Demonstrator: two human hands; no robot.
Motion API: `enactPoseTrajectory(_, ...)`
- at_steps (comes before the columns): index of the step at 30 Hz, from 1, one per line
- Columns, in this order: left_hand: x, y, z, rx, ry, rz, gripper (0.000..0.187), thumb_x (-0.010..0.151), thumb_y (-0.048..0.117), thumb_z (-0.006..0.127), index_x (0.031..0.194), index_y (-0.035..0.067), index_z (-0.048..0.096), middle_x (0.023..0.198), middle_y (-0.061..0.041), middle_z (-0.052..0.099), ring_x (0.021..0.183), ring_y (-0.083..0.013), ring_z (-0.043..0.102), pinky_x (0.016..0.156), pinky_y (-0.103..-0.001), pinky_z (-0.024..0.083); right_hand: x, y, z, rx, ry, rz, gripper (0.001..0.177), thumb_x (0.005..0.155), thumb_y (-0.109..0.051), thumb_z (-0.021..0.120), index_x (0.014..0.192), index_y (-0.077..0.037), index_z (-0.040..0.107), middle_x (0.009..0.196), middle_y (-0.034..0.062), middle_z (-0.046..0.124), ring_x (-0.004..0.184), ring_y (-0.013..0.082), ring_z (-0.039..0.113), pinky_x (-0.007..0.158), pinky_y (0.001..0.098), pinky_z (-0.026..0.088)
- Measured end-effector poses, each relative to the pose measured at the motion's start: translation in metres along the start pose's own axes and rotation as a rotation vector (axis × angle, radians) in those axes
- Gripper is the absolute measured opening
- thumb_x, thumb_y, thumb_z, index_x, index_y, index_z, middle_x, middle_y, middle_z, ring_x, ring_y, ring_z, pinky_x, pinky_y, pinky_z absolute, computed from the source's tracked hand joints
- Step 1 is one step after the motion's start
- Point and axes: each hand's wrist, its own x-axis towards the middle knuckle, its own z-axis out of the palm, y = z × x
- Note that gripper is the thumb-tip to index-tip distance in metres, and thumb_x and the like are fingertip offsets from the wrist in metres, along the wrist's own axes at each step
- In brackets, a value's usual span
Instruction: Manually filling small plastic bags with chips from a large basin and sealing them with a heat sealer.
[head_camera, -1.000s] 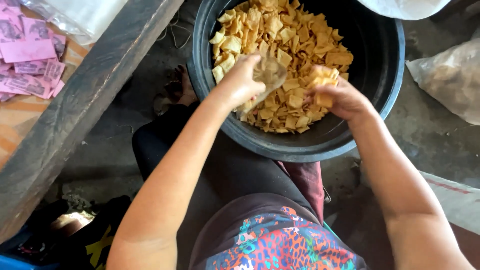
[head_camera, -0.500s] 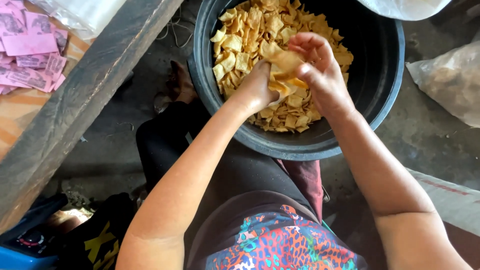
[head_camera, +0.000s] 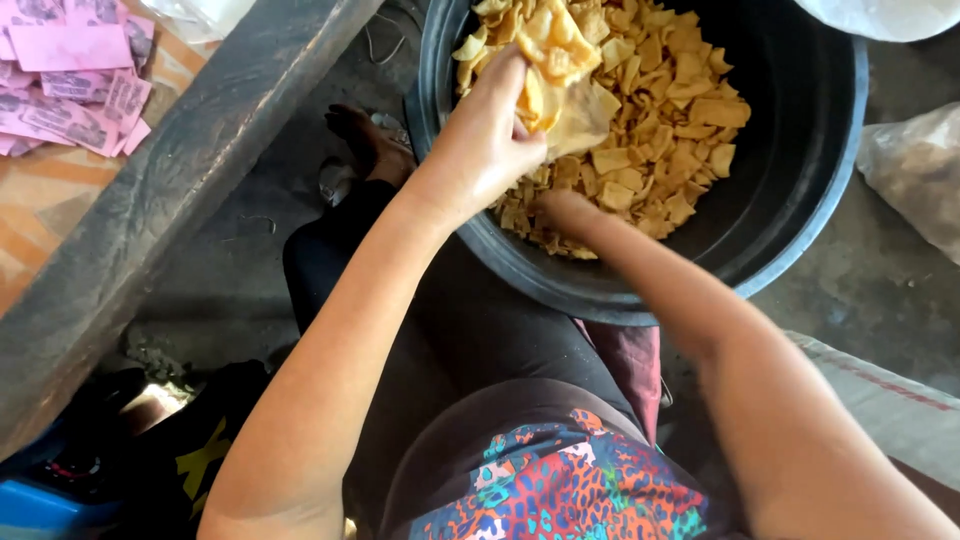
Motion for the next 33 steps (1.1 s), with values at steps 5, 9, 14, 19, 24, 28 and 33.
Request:
enactPoseTrajectory(5, -0.013, -0.013, -0.003, 0.256, -0.053, 0.06, 0.08, 0.09, -0.014, 0.061, 0.159, 0.004, 0.026, 0.168, -0.011, 0.024, 0.145, -0.0268, 0.054, 0.07, -0.021, 0.06, 0.053, 0.028, 0.051, -0.351, 0.287, -0.21, 0.022, 0.085, 0.006, 0.059, 0.103, -0.004, 0.067, 0.107, 0.0196, 0.07, 0.099, 0.0427, 0.07, 0.078, 0.0539, 0.059)
enactPoseTrajectory(9, -0.024, -0.013, -0.003, 0.325, -0.107, 0.016, 0.085, 0.09, -0.013, 0.059, 0.162, 0.011, 0.02, 0.171, -0.011, 0.024, 0.063, -0.005, 0.057, 0.057, -0.016, 0.053, 0.066, 0.055, 0.065, -0.479, 0.38, -0.454, 0.028, 0.082, -0.001, 0.068, 0.109, -0.005, 0.065, 0.118, 0.0158, 0.062, 0.09, 0.042, 0.07, 0.06, 0.0571, 0.059)
enactPoseTrajectory(14, -0.024, -0.004, -0.005, 0.045, -0.097, -0.1, 0.081, 0.091, -0.013, 0.059, 0.16, 0.008, 0.022, 0.169, -0.017, 0.023, 0.059, -0.0033, 0.045, 0.061, -0.018, 0.053, 0.042, 0.037, 0.052, -0.601, 0.311, -0.281, 0.055, 0.097, -0.006, 0.055, 0.15, -0.012, 0.043, 0.106, 0.0222, 0.07, 0.089, 0.0428, 0.072, 0.054, 0.055, 0.059)
enactPoseTrajectory(19, -0.023, -0.008, -0.006, -0.029, -0.035, -0.091, 0.076, 0.095, -0.006, 0.06, 0.16, 0.01, 0.024, 0.17, -0.015, 0.022, 0.077, -0.0095, 0.064, 0.086, -0.026, 0.057, 0.058, 0.053, 0.063, -0.637, 0.342, -0.249, 0.021, 0.085, -0.001, 0.062, 0.101, -0.013, 0.069, 0.093, 0.0118, 0.073, 0.086, 0.037, 0.071, 0.058, 0.0504, 0.059)
enactPoseTrajectory(24, -0.027, -0.004, -0.006, -0.061, -0.042, -0.124, 0.076, 0.096, -0.004, 0.06, 0.16, 0.012, 0.022, 0.171, -0.013, 0.022, 0.076, -0.0091, 0.063, 0.085, -0.027, 0.057, 0.038, 0.031, 0.019, -0.244, 0.061, 0.17, 0.023, 0.101, -0.029, 0.058, 0.103, -0.015, 0.076, 0.101, 0.0093, 0.074, 0.089, 0.0284, 0.073, 0.07, 0.0412, 0.061)
enactPoseTrajectory(28, -0.025, -0.002, -0.005, -0.073, -0.051, -0.143, 0.073, 0.098, 0.001, 0.059, 0.16, 0.013, 0.022, 0.17, -0.012, 0.022, 0.079, -0.0118, 0.064, 0.087, -0.029, 0.055, -0.005, 0.036, -0.016, 0.343, 0.048, -0.013, 0.018, 0.094, -0.032, 0.072, 0.084, -0.021, 0.081, 0.078, -0.0011, 0.07, 0.065, 0.0114, 0.057, 0.064, 0.0295, 0.044)
enactPoseTrajectory(33, -0.022, 0.001, 0.002, -0.066, -0.048, -0.134, 0.074, 0.096, 0.0, 0.059, 0.16, 0.012, 0.023, 0.17, -0.014, 0.023, 0.077, -0.011, 0.066, 0.088, -0.028, 0.056, -0.043, 0.023, -0.046, 0.86, 0.103, 0.084, 0.027, 0.098, -0.027, 0.069, 0.116, -0.007, 0.071, 0.103, 0.0087, 0.073, 0.09, 0.0186, 0.068, 0.083, 0.0322, 0.059)
